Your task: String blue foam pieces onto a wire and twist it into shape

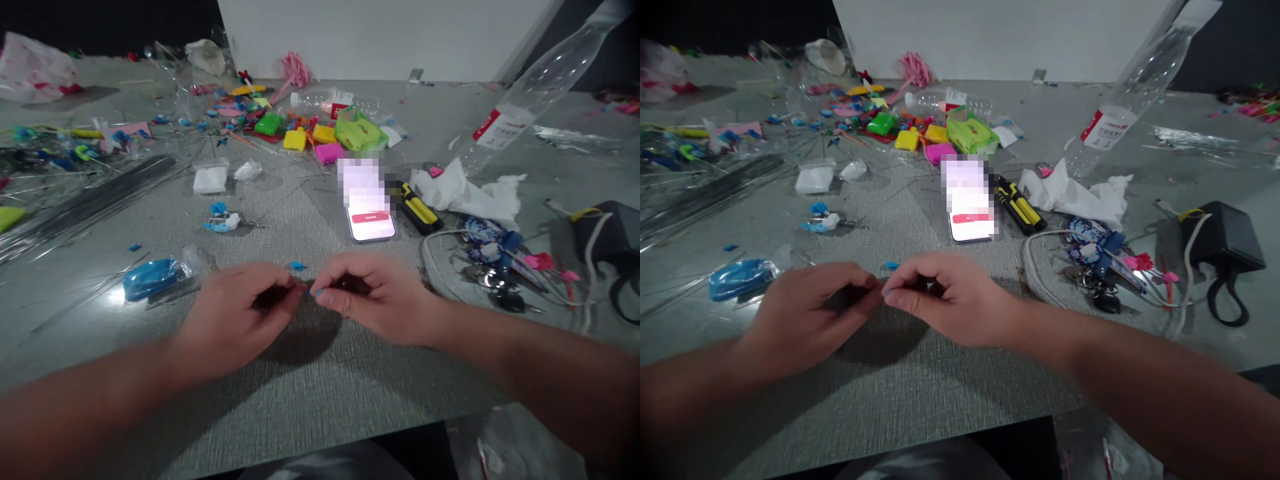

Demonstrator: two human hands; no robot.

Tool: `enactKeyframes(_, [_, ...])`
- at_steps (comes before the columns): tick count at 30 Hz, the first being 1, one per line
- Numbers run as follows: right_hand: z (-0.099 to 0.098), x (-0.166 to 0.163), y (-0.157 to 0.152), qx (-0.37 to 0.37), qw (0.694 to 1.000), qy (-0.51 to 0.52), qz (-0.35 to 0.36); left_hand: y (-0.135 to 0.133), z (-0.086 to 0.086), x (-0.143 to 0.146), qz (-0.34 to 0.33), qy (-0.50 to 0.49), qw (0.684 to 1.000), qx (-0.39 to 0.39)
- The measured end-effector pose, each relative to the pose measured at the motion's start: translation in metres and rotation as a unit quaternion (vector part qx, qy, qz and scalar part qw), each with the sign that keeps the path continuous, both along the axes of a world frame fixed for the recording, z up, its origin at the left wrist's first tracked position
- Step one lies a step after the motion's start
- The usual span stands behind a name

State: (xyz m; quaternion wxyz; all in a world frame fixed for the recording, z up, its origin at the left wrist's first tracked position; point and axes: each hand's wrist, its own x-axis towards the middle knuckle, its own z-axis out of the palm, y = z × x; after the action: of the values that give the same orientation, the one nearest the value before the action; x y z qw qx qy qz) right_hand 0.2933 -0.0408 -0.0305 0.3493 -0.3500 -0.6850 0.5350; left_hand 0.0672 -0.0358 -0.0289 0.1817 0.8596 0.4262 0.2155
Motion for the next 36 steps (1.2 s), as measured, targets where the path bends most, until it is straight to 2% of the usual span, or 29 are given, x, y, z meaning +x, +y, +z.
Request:
enactKeyframes(6, [0.001, 0.000, 0.002, -0.067, 0.997, 0.028, -0.027, 0.005, -0.012, -0.003, -0.070, 0.047, 0.996, -0.006])
enactKeyframes(13, [0.000, -0.001, 0.003, -0.080, 0.994, 0.055, -0.041, 0.007, -0.012, -0.002, -0.083, 0.060, 0.994, -0.028])
enactKeyframes(16, [0.001, 0.003, 0.002, -0.051, 0.996, 0.065, -0.043, 0.010, -0.007, 0.000, -0.083, 0.036, 0.994, -0.054])
enactKeyframes(19, [0.003, 0.009, -0.001, 0.031, 0.997, 0.054, -0.048, 0.013, -0.001, 0.000, -0.051, -0.038, 0.989, -0.130])
enactKeyframes(21, [0.005, 0.013, -0.003, 0.101, 0.993, 0.033, -0.048, 0.013, 0.000, -0.001, -0.016, -0.137, 0.965, -0.223])
enactKeyframes(24, [0.008, 0.013, -0.006, 0.191, 0.981, -0.011, -0.013, 0.008, 0.000, -0.002, 0.019, -0.299, 0.882, -0.364])
enactKeyframes(26, [0.010, 0.011, -0.008, 0.238, 0.971, -0.028, 0.022, 0.004, -0.001, -0.002, 0.017, -0.361, 0.829, -0.427])
enactKeyframes(29, [0.010, 0.005, -0.012, 0.284, 0.956, -0.046, 0.051, -0.002, -0.002, 0.000, -0.003, -0.396, 0.780, -0.483])
enactKeyframes(32, [0.007, 0.001, -0.014, 0.308, 0.949, -0.055, 0.049, -0.005, -0.005, 0.003, -0.042, -0.429, 0.741, -0.515])
enactKeyframes(36, [0.002, -0.002, -0.014, 0.328, 0.943, -0.044, 0.043, -0.006, -0.011, 0.004, -0.106, -0.445, 0.712, -0.533])
